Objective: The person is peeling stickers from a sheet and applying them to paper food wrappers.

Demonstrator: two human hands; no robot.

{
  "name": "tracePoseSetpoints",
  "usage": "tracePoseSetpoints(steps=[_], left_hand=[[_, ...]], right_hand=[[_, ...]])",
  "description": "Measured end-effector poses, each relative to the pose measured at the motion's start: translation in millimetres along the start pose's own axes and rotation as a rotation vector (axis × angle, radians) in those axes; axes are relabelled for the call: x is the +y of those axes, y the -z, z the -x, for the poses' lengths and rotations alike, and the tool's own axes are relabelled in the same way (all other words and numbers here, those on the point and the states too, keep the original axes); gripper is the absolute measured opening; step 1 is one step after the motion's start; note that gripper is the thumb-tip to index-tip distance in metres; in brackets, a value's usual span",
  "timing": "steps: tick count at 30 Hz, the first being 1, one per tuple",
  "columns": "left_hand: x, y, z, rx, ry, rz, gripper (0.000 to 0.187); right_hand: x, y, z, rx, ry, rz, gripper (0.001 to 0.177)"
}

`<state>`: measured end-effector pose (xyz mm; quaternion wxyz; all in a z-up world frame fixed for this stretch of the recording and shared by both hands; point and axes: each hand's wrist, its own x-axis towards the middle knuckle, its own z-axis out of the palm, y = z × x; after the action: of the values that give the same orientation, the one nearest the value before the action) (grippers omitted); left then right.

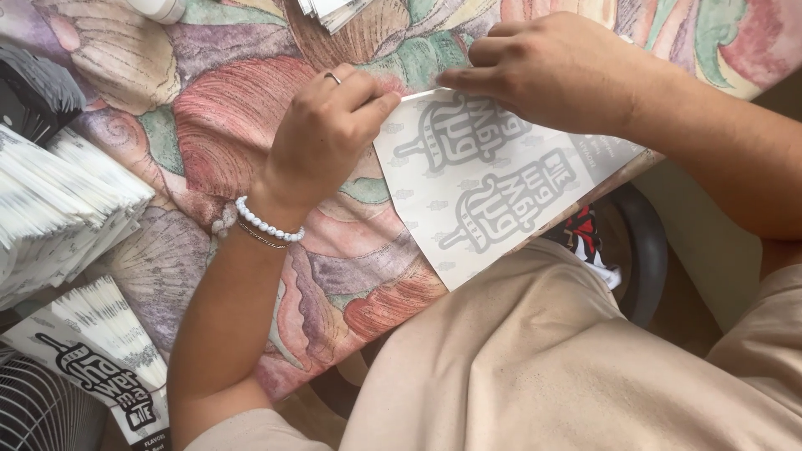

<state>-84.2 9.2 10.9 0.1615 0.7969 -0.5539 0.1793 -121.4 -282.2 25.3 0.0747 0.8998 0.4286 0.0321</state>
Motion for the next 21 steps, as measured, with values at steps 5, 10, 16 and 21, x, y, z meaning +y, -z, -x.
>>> tracePoseSetpoints(steps=[5, 10, 16, 21], left_hand=[[-0.6, -0.2, -0.3, -0.096, -0.033, -0.082, 0.020], [2.7, 6.8, -8.1, -0.093, -0.068, -0.072, 0.011], [4.0, 8.2, -8.8, -0.128, -0.092, -0.160, 0.014], [0.1, 21.7, 1.4, -0.253, 0.036, -0.136, 0.025]], right_hand=[[-3.2, 0.3, -1.2, -0.017, 0.029, 0.007, 0.065], [-9.1, 3.3, -3.6, -0.090, 0.033, 0.093, 0.059], [-13.9, 7.3, -12.1, -0.089, 0.037, 0.099, 0.062], [-13.5, 12.0, -17.8, -0.154, 0.026, 0.108, 0.068]])
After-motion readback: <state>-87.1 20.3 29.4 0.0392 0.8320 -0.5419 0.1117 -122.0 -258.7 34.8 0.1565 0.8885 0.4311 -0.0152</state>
